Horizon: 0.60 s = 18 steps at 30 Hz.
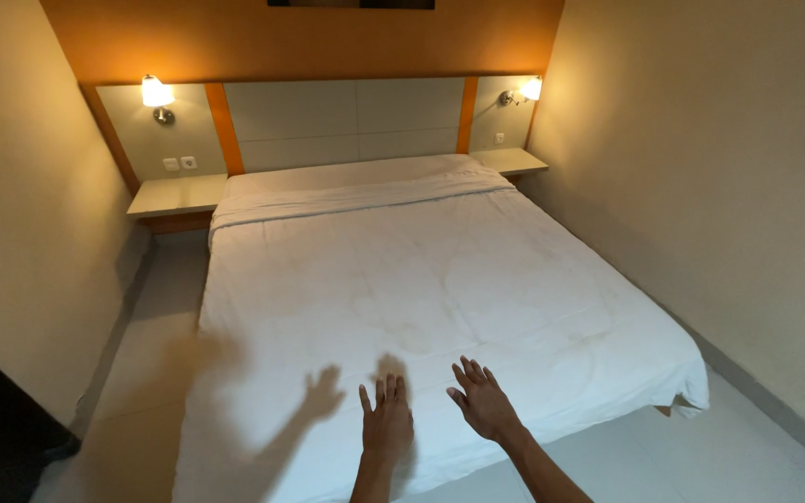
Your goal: The person folds the white bedsheet at the foot of the bed, creating a neat edge. They then walk around the bed to smooth out the sheet and adjust the folds on the sides and top, ensuring the bed is tidy.
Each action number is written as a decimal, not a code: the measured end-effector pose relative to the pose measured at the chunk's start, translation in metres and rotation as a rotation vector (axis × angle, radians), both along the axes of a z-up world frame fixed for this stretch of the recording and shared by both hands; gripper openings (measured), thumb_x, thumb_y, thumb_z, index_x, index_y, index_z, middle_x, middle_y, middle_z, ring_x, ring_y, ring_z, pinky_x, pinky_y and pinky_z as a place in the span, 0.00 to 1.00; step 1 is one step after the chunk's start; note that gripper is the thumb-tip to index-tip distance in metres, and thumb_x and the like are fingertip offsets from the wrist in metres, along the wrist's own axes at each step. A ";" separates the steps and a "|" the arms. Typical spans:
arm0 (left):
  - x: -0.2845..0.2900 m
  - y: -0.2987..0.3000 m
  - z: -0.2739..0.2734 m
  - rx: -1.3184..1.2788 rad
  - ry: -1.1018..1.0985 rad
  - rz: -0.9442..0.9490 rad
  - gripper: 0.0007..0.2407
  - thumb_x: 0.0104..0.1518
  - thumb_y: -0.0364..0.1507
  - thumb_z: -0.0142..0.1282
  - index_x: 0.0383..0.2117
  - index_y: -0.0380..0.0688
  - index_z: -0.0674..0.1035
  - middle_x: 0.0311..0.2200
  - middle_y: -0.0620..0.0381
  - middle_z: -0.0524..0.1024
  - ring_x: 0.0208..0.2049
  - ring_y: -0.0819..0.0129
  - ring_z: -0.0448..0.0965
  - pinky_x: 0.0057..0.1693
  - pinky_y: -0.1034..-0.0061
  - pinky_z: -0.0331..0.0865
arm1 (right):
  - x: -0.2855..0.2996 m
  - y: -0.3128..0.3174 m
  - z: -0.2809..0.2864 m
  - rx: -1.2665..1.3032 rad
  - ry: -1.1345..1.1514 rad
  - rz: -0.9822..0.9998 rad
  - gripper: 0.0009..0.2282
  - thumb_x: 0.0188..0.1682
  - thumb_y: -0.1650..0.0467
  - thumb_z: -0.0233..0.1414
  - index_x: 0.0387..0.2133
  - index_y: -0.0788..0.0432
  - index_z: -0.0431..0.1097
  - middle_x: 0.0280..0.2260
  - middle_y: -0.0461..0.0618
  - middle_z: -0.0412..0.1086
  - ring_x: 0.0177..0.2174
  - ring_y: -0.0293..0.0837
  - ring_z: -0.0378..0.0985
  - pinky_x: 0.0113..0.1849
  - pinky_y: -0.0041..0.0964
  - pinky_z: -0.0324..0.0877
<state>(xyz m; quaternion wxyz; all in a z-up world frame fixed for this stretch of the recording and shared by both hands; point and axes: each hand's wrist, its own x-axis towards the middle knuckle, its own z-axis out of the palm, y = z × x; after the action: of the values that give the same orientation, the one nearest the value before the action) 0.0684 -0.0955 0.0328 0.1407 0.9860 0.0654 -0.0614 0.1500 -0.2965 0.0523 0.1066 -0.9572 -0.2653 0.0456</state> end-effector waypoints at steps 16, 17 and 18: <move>0.038 -0.056 -0.021 0.007 -0.040 0.027 0.29 0.66 0.30 0.45 0.71 0.41 0.49 0.74 0.50 0.42 0.76 0.54 0.37 0.73 0.42 0.24 | 0.048 -0.066 -0.029 0.005 -0.072 0.063 0.30 0.59 0.53 0.33 0.68 0.59 0.51 0.70 0.60 0.44 0.69 0.57 0.44 0.66 0.53 0.44; 0.035 -0.055 -0.018 0.007 -0.032 0.041 0.29 0.66 0.30 0.45 0.71 0.41 0.49 0.74 0.50 0.42 0.76 0.54 0.37 0.73 0.42 0.24 | 0.046 -0.064 -0.028 0.005 -0.065 0.076 0.30 0.59 0.53 0.33 0.68 0.59 0.51 0.70 0.60 0.44 0.69 0.57 0.44 0.66 0.53 0.44; 0.032 -0.053 -0.015 0.015 -0.014 0.029 0.29 0.66 0.31 0.45 0.71 0.40 0.49 0.74 0.48 0.42 0.75 0.52 0.38 0.73 0.42 0.24 | 0.045 -0.061 -0.027 0.015 -0.061 0.079 0.30 0.59 0.53 0.33 0.68 0.59 0.51 0.70 0.60 0.44 0.69 0.57 0.44 0.66 0.53 0.44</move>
<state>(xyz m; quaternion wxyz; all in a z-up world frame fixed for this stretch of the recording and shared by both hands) 0.1006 -0.1481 0.0180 0.1345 0.9864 0.0794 -0.0517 0.1948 -0.3575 0.0253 0.1037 -0.9460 -0.3065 0.0187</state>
